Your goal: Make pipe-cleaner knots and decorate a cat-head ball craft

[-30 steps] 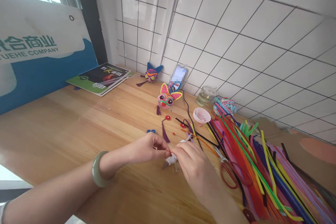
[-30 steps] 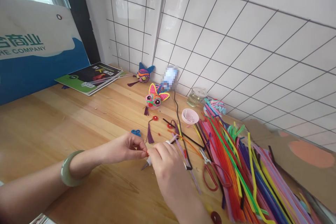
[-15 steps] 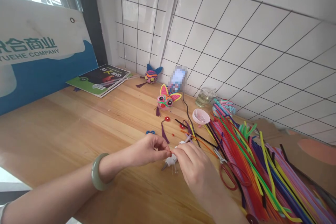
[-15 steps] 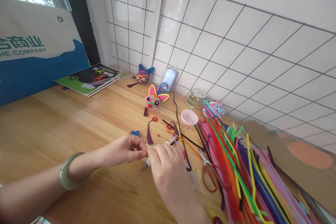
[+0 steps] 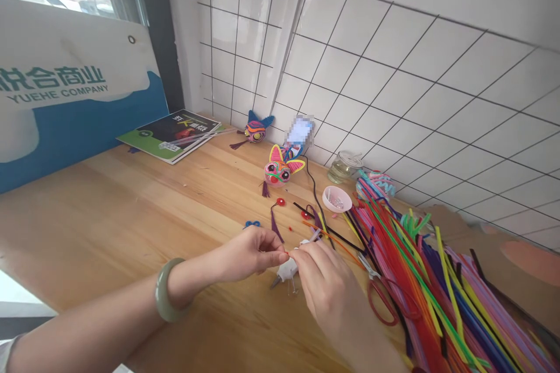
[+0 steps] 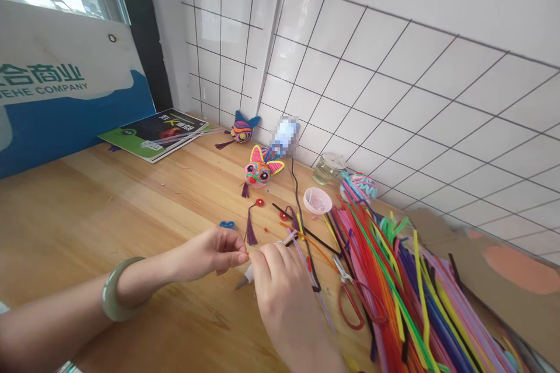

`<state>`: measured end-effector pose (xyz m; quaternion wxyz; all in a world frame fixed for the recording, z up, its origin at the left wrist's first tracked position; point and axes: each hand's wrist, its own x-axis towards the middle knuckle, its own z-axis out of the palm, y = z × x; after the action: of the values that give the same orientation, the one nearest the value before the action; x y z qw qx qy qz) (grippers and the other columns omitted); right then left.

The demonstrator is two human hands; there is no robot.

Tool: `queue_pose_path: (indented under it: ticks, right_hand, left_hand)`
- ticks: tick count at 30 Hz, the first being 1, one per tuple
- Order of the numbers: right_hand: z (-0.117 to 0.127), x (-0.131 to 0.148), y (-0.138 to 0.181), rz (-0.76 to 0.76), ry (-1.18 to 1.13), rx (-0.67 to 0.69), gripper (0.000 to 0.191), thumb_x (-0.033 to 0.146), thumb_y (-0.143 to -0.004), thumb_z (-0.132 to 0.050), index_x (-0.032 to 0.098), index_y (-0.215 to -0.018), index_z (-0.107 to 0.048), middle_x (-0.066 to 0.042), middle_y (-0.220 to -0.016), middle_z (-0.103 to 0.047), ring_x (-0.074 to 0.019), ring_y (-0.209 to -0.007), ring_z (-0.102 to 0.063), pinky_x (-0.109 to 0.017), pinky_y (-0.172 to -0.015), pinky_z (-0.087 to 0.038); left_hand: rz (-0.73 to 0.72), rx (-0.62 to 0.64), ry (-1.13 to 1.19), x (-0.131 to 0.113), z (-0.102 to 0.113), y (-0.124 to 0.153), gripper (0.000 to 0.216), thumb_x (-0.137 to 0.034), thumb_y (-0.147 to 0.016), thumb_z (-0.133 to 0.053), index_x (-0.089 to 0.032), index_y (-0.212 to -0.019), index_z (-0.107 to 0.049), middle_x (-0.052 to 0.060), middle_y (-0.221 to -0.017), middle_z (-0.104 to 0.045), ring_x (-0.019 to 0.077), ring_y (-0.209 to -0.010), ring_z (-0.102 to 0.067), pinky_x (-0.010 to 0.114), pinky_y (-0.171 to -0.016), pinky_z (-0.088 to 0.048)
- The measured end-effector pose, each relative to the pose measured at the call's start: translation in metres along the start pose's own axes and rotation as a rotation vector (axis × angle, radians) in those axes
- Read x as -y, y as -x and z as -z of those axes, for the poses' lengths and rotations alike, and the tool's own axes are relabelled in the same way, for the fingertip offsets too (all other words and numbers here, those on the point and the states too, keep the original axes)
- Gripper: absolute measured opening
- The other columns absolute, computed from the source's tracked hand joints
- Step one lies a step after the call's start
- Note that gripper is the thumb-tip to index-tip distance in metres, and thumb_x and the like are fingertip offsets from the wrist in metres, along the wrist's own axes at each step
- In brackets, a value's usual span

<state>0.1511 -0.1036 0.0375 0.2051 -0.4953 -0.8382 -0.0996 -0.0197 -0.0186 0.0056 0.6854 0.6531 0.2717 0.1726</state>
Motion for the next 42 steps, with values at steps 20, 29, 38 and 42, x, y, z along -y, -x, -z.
queue_pose_path:
  ticks: [20,29,38,42]
  right_hand:
    - [-0.009,0.008,0.004,-0.186,-0.115,-0.094,0.020,0.008,-0.089,-0.042,0.017,-0.099,-0.058,-0.007,-0.086,-0.062,-0.0212,-0.082,-0.061,-0.036,-0.075,-0.050]
    - [-0.010,0.010,0.001,-0.189,-0.120,-0.122,0.020,0.006,-0.087,-0.044,0.015,-0.097,-0.060,-0.007,-0.081,-0.061,-0.0213,-0.079,-0.060,-0.036,-0.074,-0.051]
    - [-0.010,0.010,0.000,-0.249,-0.172,-0.137,0.023,0.007,-0.087,-0.044,0.014,-0.098,-0.063,-0.007,-0.079,-0.061,-0.0199,-0.077,-0.061,-0.034,-0.072,-0.052]
    - [-0.011,0.010,-0.002,-0.243,-0.177,-0.141,0.024,0.007,-0.087,-0.044,0.011,-0.099,-0.064,-0.008,-0.078,-0.062,-0.0202,-0.077,-0.061,-0.035,-0.072,-0.052]
  left_hand:
    - [-0.763,-0.391,-0.878,-0.006,-0.010,0.004,0.015,-0.012,-0.087,-0.048,-0.013,-0.084,-0.062,0.006,-0.073,-0.063,0.0139,-0.068,-0.057,0.024,-0.062,-0.043]
    - [-0.817,-0.443,-1.121,-0.008,-0.012,0.008,0.019,-0.014,-0.089,-0.044,-0.014,-0.082,-0.061,0.004,-0.067,-0.060,0.0143,-0.062,-0.054,0.026,-0.057,-0.039]
    - [-0.846,-0.437,-1.167,-0.009,-0.012,0.006,0.016,-0.009,-0.087,-0.044,-0.014,-0.089,-0.059,0.004,-0.071,-0.062,0.0150,-0.064,-0.055,0.025,-0.057,-0.040]
    - [-0.825,-0.485,-1.178,-0.008,-0.013,0.004,0.017,-0.008,-0.087,-0.043,-0.014,-0.087,-0.059,0.004,-0.070,-0.060,0.0152,-0.063,-0.055,0.025,-0.056,-0.040]
